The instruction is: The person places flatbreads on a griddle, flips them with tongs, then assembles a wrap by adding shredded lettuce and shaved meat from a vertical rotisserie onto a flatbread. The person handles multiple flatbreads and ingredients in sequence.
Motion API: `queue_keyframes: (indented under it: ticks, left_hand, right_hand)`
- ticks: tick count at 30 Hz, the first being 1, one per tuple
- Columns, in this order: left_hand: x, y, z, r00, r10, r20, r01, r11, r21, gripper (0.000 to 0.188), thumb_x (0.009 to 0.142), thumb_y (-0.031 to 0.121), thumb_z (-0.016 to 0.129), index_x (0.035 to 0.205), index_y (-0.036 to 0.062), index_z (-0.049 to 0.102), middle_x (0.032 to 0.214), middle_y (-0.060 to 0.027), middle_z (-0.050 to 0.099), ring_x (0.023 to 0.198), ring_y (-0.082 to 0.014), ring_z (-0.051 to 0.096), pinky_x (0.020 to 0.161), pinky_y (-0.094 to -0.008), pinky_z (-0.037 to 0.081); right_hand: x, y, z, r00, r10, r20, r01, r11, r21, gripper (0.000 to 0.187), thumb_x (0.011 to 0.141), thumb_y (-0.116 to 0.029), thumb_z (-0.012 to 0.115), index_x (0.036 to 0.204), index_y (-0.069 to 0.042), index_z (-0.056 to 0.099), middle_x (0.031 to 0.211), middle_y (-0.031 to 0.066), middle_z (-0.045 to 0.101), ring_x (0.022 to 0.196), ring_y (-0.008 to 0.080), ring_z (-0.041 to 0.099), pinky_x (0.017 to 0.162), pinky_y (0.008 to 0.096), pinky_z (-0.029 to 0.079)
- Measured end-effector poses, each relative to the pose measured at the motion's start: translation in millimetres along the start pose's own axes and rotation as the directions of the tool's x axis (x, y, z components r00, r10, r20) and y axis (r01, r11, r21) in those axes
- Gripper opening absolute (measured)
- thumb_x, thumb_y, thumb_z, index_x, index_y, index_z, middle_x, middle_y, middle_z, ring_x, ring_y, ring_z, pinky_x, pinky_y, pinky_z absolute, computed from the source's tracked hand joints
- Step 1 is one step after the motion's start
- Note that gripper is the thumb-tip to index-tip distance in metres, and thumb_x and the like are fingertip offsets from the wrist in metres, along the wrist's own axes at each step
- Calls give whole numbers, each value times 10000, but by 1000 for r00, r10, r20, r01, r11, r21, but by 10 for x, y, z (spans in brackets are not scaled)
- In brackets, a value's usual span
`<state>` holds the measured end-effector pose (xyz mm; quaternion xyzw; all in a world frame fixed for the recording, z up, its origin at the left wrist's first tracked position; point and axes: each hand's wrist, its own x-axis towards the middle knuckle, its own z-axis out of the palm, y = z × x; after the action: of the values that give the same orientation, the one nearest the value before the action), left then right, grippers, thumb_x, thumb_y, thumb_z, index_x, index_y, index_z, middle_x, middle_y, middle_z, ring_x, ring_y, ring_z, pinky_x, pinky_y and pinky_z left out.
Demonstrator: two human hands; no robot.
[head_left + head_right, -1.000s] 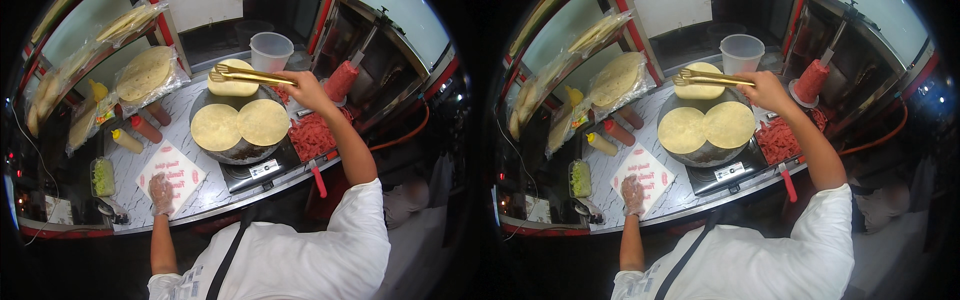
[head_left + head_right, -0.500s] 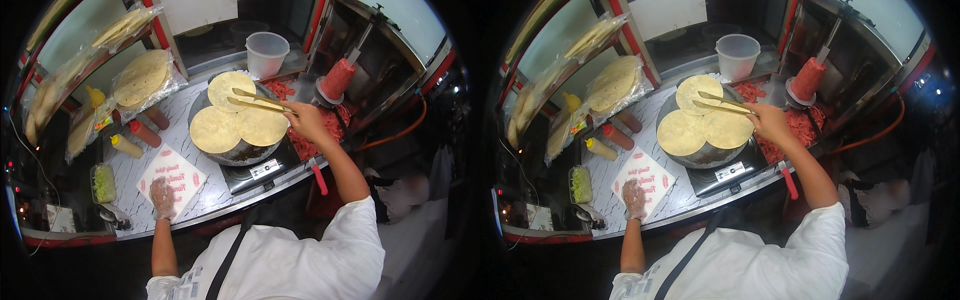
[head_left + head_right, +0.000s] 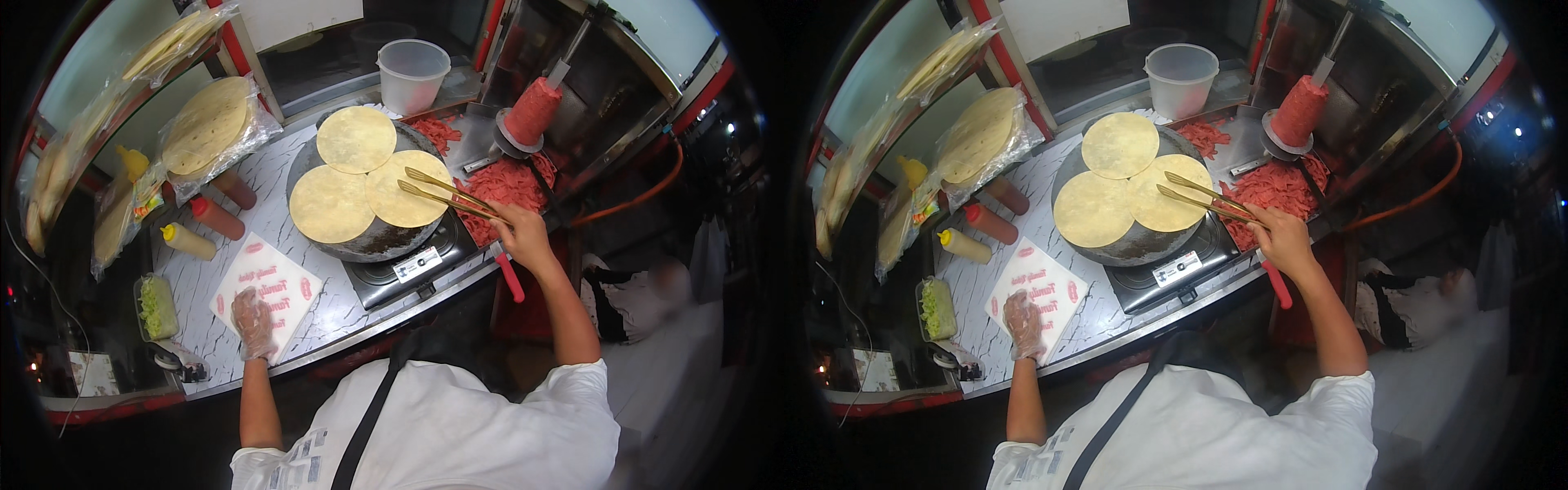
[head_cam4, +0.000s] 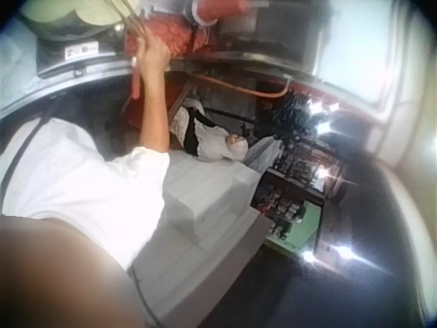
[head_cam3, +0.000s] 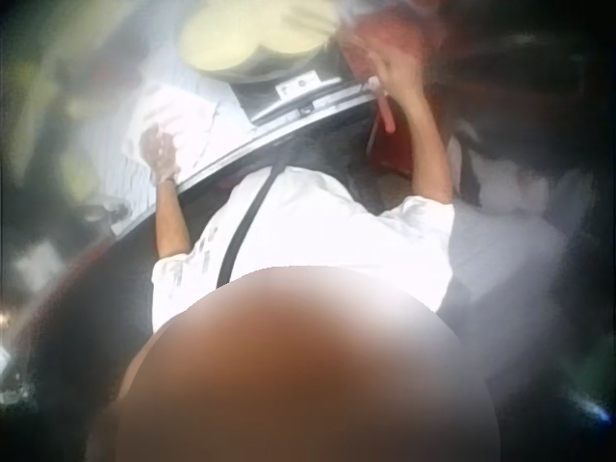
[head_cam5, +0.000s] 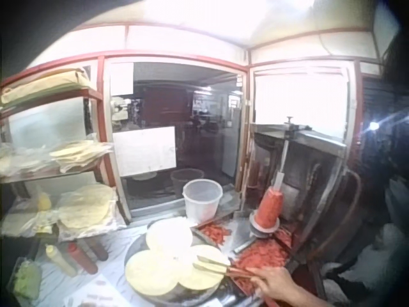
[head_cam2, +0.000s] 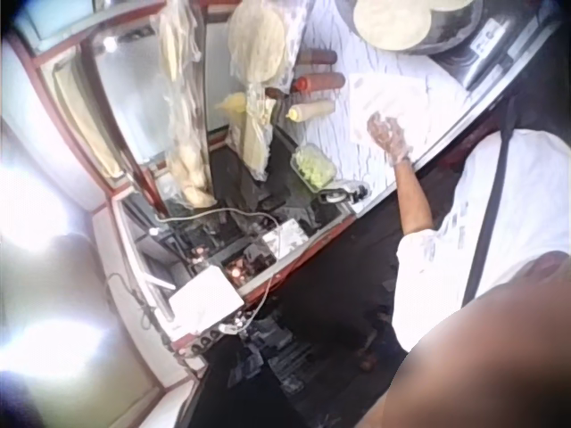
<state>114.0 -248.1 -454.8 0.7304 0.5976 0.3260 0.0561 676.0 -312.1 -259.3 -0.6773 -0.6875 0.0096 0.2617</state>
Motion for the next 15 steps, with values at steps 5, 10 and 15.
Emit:
queue_keyframes:
  ticks: [5, 10, 15]
  left_hand:
    - [-11, -25, -2, 1000, -16, 6, 16, 1000, 21, 320, 840, 81, 639, 1152, 11, 648, 1180, -154, 632, 1121, -363, 567, 1001, -478, 446]
    - [-20, -27, -15, 1000, -18, 5, 18, 1000, 7, 342, 843, 94, 643, 1176, 16, 635, 1202, -157, 625, 1138, -375, 563, 1022, -486, 431]
    - [-18, -13, 6, 1000, -18, 11, 17, 997, 69, 350, 843, 93, 646, 1186, 21, 627, 1193, -160, 619, 1124, -385, 563, 1010, -488, 439]
  right_hand:
    - [-76, -135, -154, 995, -85, -55, 76, 985, -155, 376, 866, -113, 694, 1238, -155, 717, 889, 97, 661, 730, 296, 651, 650, 395, 529]
    - [-186, -335, -127, 887, -461, -12, 450, 871, -198, 491, 764, -20, 659, 1222, -178, 734, 918, 58, 678, 750, 236, 662, 627, 353, 544]
    - [173, -879, 833, 825, -555, -106, 535, 828, -170, 461, 802, -77, 606, 1238, -169, 724, 868, 67, 654, 756, 230, 668, 601, 353, 530]
